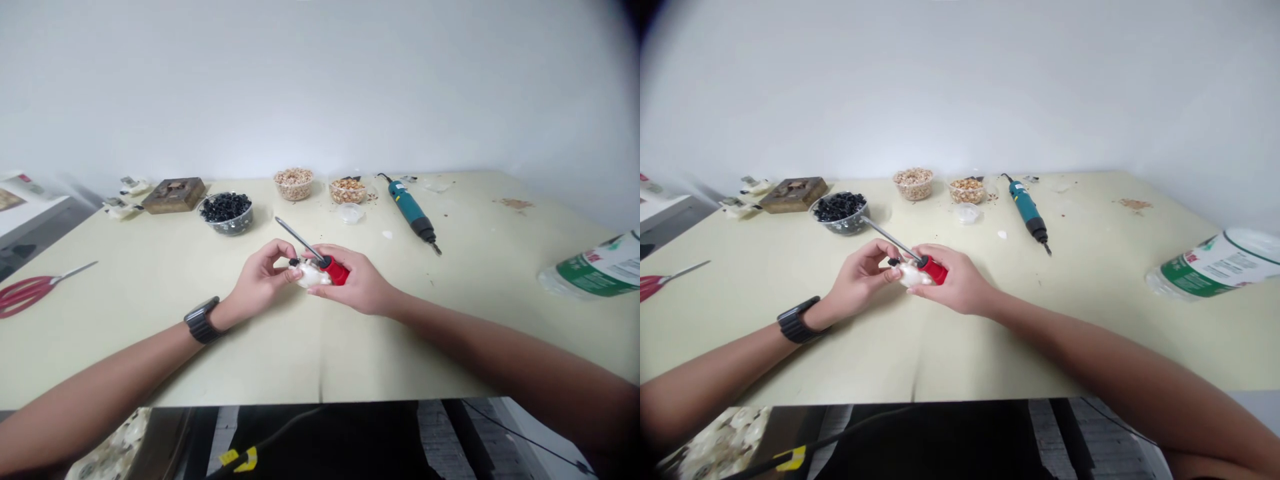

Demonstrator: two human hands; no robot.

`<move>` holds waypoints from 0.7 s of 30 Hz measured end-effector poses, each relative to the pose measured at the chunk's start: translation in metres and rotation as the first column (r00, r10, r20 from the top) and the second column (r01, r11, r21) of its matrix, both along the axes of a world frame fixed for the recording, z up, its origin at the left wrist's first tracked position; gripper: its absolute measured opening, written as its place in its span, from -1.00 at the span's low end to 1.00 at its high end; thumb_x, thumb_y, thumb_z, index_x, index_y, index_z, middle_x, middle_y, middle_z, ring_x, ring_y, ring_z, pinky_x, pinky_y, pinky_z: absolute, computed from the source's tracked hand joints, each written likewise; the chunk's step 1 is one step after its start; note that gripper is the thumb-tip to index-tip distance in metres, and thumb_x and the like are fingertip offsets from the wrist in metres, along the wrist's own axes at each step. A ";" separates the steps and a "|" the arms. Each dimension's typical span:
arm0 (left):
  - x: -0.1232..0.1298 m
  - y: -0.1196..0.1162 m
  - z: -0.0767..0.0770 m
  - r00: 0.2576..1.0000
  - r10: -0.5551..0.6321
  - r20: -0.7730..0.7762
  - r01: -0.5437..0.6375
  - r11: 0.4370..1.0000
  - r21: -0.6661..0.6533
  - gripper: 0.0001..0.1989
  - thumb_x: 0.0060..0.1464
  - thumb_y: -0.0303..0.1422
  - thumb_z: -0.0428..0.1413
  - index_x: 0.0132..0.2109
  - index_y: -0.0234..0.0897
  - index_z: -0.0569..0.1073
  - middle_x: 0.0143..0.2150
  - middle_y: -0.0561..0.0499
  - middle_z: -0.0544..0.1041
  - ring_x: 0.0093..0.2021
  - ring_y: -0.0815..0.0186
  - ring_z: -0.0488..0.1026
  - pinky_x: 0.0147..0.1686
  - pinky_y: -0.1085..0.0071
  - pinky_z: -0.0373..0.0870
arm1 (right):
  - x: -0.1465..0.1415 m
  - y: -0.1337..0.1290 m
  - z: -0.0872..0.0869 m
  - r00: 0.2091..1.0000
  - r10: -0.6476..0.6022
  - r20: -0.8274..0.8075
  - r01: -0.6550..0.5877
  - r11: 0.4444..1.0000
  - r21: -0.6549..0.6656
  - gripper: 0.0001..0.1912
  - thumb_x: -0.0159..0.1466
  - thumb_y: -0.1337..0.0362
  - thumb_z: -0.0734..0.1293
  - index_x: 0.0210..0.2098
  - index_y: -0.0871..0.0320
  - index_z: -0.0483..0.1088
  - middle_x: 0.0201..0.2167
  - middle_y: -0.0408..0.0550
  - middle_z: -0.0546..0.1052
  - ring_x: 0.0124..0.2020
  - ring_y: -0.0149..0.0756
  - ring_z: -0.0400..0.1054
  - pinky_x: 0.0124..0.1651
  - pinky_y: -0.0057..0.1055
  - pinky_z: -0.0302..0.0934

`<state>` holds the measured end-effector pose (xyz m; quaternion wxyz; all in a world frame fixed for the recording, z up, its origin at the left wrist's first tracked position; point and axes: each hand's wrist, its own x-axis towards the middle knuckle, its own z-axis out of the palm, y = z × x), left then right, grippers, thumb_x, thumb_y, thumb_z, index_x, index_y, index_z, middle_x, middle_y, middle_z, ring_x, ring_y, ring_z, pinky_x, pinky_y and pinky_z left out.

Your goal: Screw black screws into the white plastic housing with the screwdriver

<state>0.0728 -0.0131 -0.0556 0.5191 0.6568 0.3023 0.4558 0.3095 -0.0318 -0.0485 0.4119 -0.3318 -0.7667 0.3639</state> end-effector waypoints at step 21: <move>0.002 0.001 -0.001 0.997 -0.025 0.072 0.022 0.999 0.050 -0.69 0.14 -0.32 0.41 -0.15 -0.30 0.44 -0.11 -0.07 0.63 -0.13 0.35 0.58 -0.19 0.52 0.54 | -0.005 -0.003 0.006 0.985 0.136 -0.101 -0.155 0.966 -0.209 -0.56 0.30 0.31 0.47 0.17 0.17 0.51 0.03 -0.03 0.58 0.00 -0.25 0.46 0.09 -0.37 0.29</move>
